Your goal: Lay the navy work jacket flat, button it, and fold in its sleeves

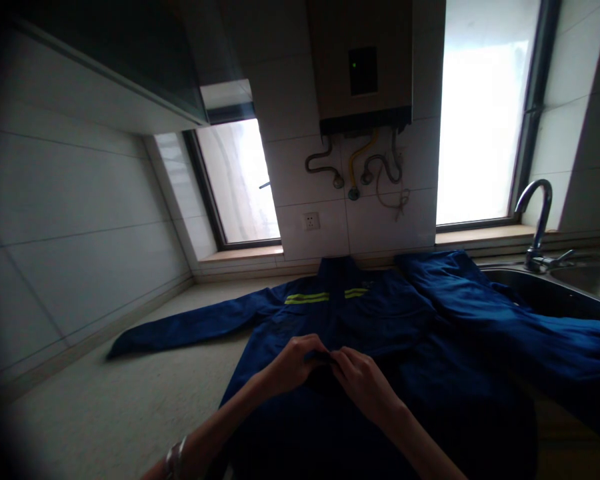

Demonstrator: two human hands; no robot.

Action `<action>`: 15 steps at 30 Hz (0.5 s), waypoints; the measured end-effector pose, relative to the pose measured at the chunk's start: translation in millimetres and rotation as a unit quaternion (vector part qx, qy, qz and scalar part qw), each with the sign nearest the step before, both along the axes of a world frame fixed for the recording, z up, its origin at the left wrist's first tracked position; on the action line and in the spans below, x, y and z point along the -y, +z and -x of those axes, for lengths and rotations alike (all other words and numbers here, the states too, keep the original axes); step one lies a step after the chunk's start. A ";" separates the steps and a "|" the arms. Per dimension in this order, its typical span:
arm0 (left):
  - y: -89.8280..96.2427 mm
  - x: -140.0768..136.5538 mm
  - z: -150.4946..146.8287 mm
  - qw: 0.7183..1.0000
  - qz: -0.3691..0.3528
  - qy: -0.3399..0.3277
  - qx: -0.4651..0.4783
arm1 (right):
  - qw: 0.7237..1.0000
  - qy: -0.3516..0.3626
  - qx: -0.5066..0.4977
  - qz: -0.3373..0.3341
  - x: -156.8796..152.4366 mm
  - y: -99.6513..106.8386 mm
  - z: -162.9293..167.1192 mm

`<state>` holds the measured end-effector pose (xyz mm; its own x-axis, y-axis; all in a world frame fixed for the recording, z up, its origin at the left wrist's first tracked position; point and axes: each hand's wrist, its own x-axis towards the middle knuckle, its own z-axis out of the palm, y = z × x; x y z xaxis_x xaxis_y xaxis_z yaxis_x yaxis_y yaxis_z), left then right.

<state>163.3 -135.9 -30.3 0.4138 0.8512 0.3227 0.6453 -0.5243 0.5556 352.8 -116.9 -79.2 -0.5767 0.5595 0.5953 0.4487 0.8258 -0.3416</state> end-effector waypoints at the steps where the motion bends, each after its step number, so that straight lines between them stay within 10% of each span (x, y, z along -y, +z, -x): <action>1: -0.8 -0.3 0.5 1.000 -0.004 -0.002 -0.007 | 1.000 0.000 0.001 0.000 1.2 -0.2 0.5; 15: 18.1 1.3 7.1 0.999 -0.005 0.012 0.051 | 0.995 0.034 -0.039 0.083 -3.0 16.3 -6.6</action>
